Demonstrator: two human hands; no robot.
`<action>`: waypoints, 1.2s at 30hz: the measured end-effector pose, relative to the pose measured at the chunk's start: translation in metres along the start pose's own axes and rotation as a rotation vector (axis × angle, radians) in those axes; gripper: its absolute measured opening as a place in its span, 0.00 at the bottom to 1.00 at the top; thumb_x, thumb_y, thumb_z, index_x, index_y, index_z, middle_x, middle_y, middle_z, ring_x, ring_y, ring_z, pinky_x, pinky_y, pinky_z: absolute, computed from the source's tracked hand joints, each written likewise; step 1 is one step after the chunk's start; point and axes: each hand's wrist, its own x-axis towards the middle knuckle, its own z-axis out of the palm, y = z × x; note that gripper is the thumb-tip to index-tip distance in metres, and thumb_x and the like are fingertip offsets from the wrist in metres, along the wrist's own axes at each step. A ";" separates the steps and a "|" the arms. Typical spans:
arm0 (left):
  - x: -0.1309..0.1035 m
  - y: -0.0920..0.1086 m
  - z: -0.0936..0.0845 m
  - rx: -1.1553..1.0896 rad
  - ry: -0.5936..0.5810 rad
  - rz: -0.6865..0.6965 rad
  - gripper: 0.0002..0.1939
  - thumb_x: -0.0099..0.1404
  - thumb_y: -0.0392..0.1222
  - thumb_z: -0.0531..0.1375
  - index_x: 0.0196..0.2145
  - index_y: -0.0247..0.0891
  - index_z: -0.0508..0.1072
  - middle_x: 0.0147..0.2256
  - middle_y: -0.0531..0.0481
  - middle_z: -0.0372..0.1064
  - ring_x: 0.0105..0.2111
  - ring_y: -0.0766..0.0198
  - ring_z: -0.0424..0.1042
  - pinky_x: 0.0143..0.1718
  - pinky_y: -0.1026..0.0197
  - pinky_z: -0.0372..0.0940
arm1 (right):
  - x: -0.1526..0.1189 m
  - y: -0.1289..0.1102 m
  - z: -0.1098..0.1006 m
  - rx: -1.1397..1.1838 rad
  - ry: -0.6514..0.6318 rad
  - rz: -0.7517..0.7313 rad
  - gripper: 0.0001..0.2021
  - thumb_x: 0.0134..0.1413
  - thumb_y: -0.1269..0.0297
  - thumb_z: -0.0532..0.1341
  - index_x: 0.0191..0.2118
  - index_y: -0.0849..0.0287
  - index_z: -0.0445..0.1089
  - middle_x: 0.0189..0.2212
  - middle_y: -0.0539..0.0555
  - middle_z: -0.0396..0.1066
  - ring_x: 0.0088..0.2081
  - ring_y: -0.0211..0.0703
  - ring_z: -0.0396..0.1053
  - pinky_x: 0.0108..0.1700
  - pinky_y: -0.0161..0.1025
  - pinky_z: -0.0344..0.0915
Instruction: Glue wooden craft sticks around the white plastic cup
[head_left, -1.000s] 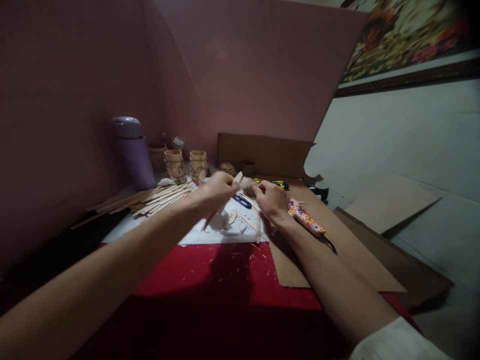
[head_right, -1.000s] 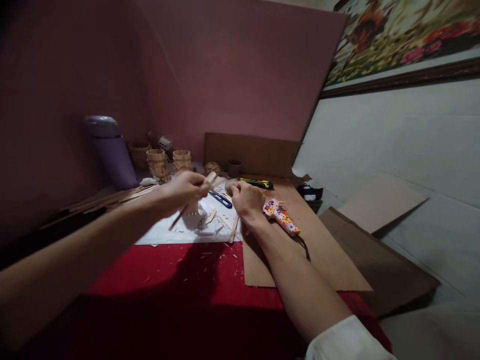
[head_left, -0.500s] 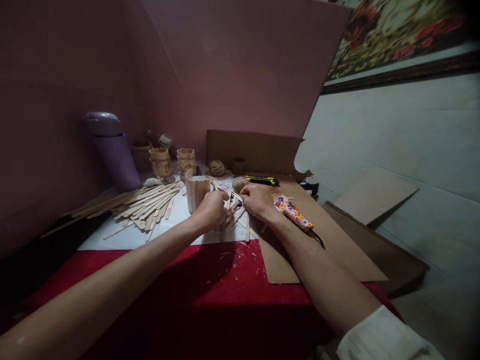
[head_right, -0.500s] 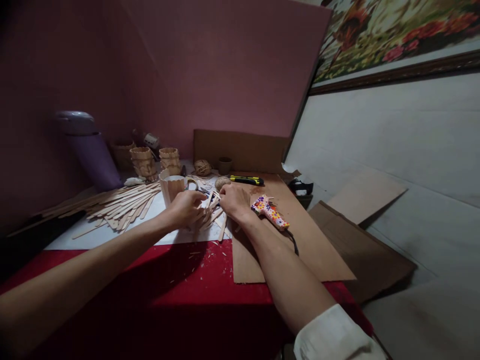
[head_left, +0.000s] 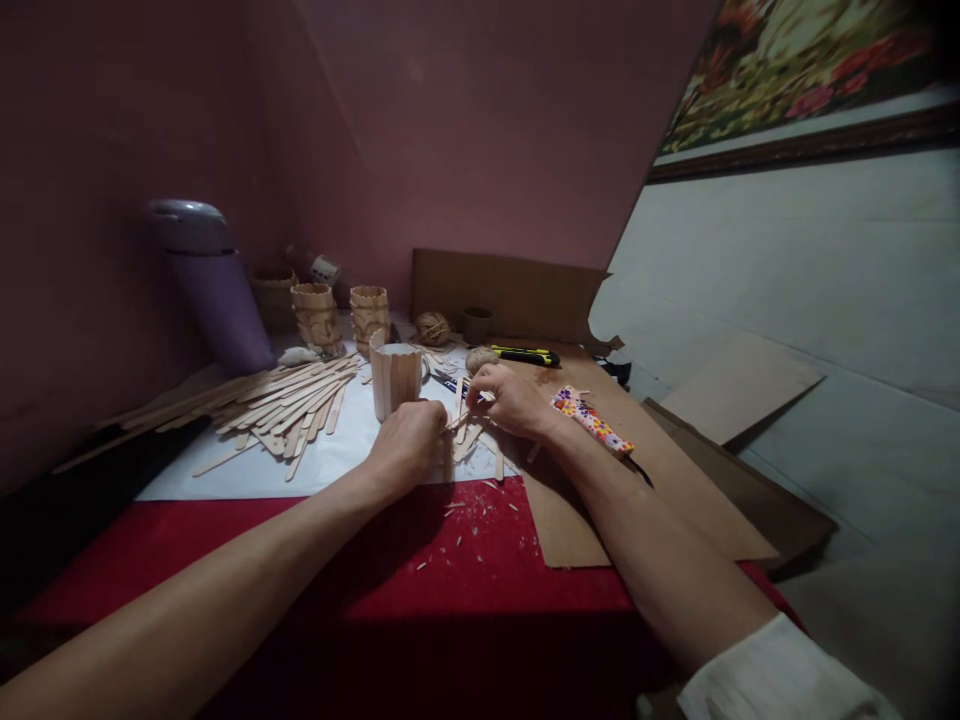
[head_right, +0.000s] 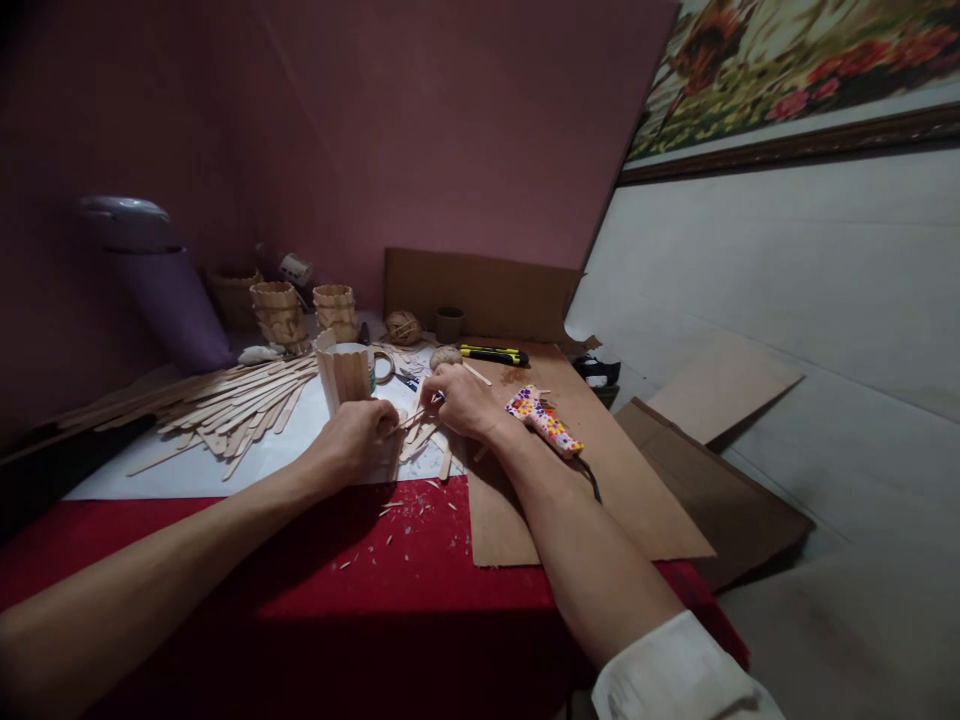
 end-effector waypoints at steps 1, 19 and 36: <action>0.001 0.000 -0.001 -0.058 0.026 -0.013 0.10 0.65 0.32 0.55 0.31 0.36 0.76 0.31 0.43 0.74 0.32 0.59 0.70 0.32 0.60 0.55 | 0.000 0.000 -0.002 0.010 0.024 -0.024 0.08 0.52 0.78 0.66 0.29 0.58 0.76 0.34 0.52 0.72 0.40 0.42 0.68 0.44 0.38 0.62; -0.003 0.015 -0.011 -1.434 -0.186 -0.241 0.11 0.68 0.30 0.58 0.27 0.30 0.70 0.18 0.51 0.66 0.11 0.75 0.56 0.14 0.70 0.46 | 0.004 -0.017 -0.003 1.035 0.172 0.257 0.15 0.47 0.52 0.70 0.31 0.57 0.68 0.20 0.45 0.66 0.18 0.32 0.58 0.20 0.32 0.55; -0.001 0.015 -0.014 -1.332 -0.193 -0.335 0.09 0.65 0.24 0.53 0.30 0.31 0.70 0.17 0.53 0.65 0.10 0.73 0.57 0.13 0.69 0.45 | 0.005 -0.030 -0.001 1.023 0.493 0.254 0.13 0.45 0.55 0.69 0.27 0.57 0.68 0.17 0.43 0.62 0.17 0.30 0.54 0.18 0.32 0.49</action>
